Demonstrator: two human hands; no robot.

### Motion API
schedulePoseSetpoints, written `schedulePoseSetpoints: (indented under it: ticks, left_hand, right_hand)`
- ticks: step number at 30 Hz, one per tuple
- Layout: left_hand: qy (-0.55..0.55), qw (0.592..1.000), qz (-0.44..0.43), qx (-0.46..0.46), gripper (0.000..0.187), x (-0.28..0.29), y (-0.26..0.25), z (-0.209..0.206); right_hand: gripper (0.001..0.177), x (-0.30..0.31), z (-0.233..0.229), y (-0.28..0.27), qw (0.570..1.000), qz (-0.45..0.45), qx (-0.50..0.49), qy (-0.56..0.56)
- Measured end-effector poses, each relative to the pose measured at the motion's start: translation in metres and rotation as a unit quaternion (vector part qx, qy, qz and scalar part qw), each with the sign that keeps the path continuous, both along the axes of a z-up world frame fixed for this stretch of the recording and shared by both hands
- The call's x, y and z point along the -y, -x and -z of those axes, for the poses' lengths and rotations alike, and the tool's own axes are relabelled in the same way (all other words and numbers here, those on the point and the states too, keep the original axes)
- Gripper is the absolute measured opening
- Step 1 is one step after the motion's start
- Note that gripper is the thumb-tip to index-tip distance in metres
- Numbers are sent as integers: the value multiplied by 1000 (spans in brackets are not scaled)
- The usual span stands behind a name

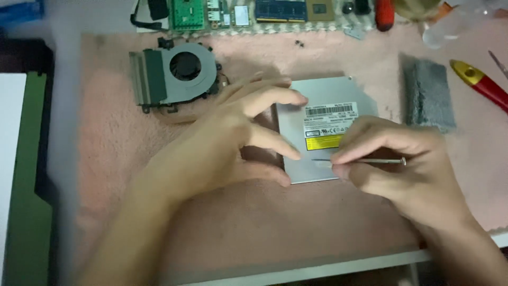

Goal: The person uses a screwdriver to remove screws from a silver electronic device, likely a hard drive or optical drive. They then use a brush to clean the device and a small metal bracket, followed by reattaching screws to the bracket using the screwdriver.

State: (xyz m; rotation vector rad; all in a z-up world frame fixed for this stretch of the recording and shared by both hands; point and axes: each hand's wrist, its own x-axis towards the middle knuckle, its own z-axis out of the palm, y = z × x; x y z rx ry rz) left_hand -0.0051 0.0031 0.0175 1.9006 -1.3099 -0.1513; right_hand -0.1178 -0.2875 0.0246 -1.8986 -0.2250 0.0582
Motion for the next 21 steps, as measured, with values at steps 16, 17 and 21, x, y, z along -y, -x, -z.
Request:
schedulePoseSetpoints:
  ticks: [16, 17, 21]
  left_hand:
    - [28, 1000, 13, -4, 24, 2, -6, 12]
    - [35, 999, 17, -1, 18, 3, -6, 12]
    - [29, 999, 17, 27, 19, 2, -6, 13]
  right_hand:
    - [18, -37, 1, 5, 998, 1, 53, 14]
    - [20, -39, 1, 5, 997, -10, 69, 12]
    - [23, -45, -3, 6, 992, -34, 112, 40]
